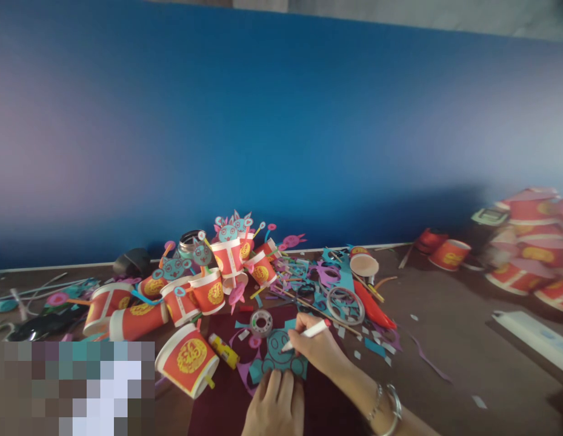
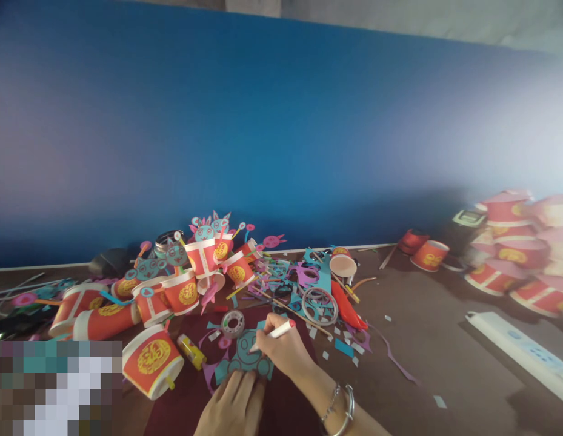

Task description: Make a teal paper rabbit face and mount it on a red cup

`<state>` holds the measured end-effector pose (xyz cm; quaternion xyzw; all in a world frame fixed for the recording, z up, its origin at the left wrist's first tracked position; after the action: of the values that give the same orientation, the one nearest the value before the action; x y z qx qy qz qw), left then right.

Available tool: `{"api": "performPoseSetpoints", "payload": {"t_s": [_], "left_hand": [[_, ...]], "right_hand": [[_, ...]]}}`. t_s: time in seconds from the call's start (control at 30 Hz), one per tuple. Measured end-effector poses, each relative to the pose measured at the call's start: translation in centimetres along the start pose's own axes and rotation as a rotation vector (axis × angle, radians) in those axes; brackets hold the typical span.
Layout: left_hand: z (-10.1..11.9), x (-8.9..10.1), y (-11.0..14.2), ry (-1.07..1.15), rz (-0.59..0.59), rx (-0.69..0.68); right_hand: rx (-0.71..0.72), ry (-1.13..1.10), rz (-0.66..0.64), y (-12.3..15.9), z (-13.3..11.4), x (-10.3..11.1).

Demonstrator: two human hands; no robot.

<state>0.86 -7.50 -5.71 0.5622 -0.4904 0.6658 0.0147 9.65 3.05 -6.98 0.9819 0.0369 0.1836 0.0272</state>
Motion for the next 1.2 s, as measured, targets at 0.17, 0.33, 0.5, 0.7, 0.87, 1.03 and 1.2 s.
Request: {"api": "performPoseSetpoints", "payload": {"t_s": [0.17,0.33,0.5,0.7,0.87,1.03,1.2], "left_hand": [[0.00,-0.23,-0.02,-0.001,-0.033,-0.004],[-0.01,-0.20,0.08,-0.004,-0.021,0.000],[-0.01,-0.32,0.06,0.001,-0.026,0.001],[-0.10,-0.12,-0.21,0.016,-0.025,0.021],[-0.07,0.26,-0.41,0.015,-0.021,0.017],[-0.04,0.31,-0.49,0.005,-0.019,0.002],[0.02,0.22,-0.33,0.003,-0.015,-0.008]], "right_hand": [[-0.005,0.023,0.001,0.07,-0.15,0.06],[0.042,0.047,0.006,0.14,-0.64,0.05],[0.044,0.062,0.007,0.12,-0.65,0.05],[0.034,0.058,0.001,0.12,-0.74,0.15],[0.012,0.030,-0.004,0.09,-0.54,0.14],[-0.011,0.017,0.008,0.16,-0.41,0.25],[0.002,0.031,0.030,0.12,-0.71,0.47]]}}
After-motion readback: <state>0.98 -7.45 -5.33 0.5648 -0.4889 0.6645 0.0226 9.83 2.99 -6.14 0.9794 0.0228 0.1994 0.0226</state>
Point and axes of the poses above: each hand's wrist, its own y-axis away from the middle knuckle, its own x-axis out of the back of the hand, z = x × y, the point moved 10 cm from there along -y, towards the middle knuckle, and after that the axes turned 4 degrees about -z, right-handed, at the moved point
